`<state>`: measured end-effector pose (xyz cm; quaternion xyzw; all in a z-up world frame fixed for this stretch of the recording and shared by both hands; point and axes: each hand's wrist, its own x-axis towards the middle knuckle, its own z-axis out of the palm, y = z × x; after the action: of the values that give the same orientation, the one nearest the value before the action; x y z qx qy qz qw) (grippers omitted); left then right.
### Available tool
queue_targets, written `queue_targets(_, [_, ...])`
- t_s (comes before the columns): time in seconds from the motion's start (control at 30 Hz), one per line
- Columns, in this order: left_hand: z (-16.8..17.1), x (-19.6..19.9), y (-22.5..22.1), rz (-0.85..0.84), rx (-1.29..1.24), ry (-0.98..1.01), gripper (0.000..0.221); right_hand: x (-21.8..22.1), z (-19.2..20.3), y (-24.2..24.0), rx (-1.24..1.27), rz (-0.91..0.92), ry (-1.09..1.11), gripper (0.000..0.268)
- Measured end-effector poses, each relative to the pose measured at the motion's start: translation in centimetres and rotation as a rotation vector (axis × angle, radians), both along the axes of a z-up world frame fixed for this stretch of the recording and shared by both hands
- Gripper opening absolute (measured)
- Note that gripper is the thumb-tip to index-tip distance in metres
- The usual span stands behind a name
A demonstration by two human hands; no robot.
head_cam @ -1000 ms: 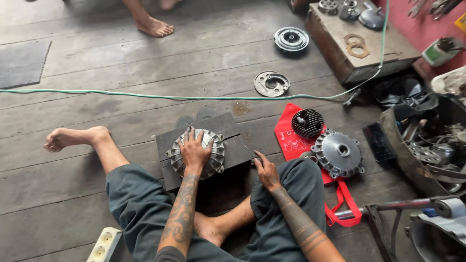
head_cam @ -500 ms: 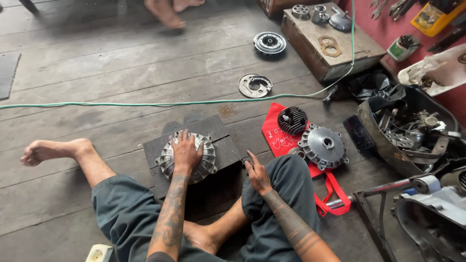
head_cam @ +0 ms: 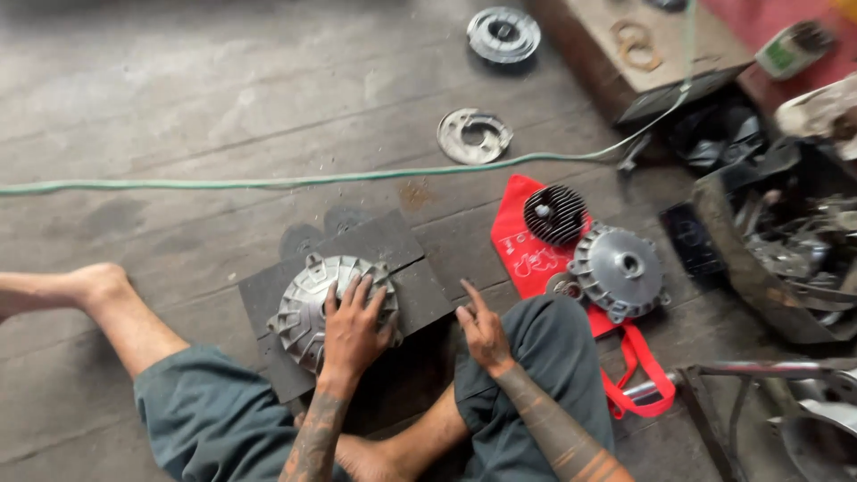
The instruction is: Cleaning debris from the grooves of a motorcycle engine cover using a small metal pick tool.
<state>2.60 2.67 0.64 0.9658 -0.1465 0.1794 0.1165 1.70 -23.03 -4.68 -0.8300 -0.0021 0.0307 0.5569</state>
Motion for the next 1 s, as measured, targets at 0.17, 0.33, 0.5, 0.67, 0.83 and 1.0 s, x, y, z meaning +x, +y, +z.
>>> queue_targets(0.17, [0.7,-1.2,-1.1,0.003,-0.022,0.071,0.056,0.9,-1.2,-0.2,-0.047,0.003,0.075,0.06])
queue_targets(0.33, [1.2,-1.9,-0.5,-0.041,-0.038,0.188,0.061,0.5,-1.0,0.1,0.051,-0.006,0.068,0.052])
queue_targets(0.5, [2.1,-2.2,-0.7,-0.048,0.081,0.348,0.086,0.4,2.0,1.0,-0.022,0.072,-0.019,0.042])
queue_targets(0.67, [2.3,-2.8,-0.4,-0.053,0.116,0.43,0.094,-0.1,4.9,2.3,-0.071,0.172,-0.045,0.038])
queue_targets(0.83, [2.0,-3.7,0.1,-0.018,0.136,0.472,0.101,-0.4,6.4,2.9,-0.072,0.235,-0.037,0.035])
queue_targets(1.0, [1.9,-3.6,0.5,-0.018,0.155,0.416,0.098,-0.7,6.1,3.1,-0.123,0.266,-0.061,0.034])
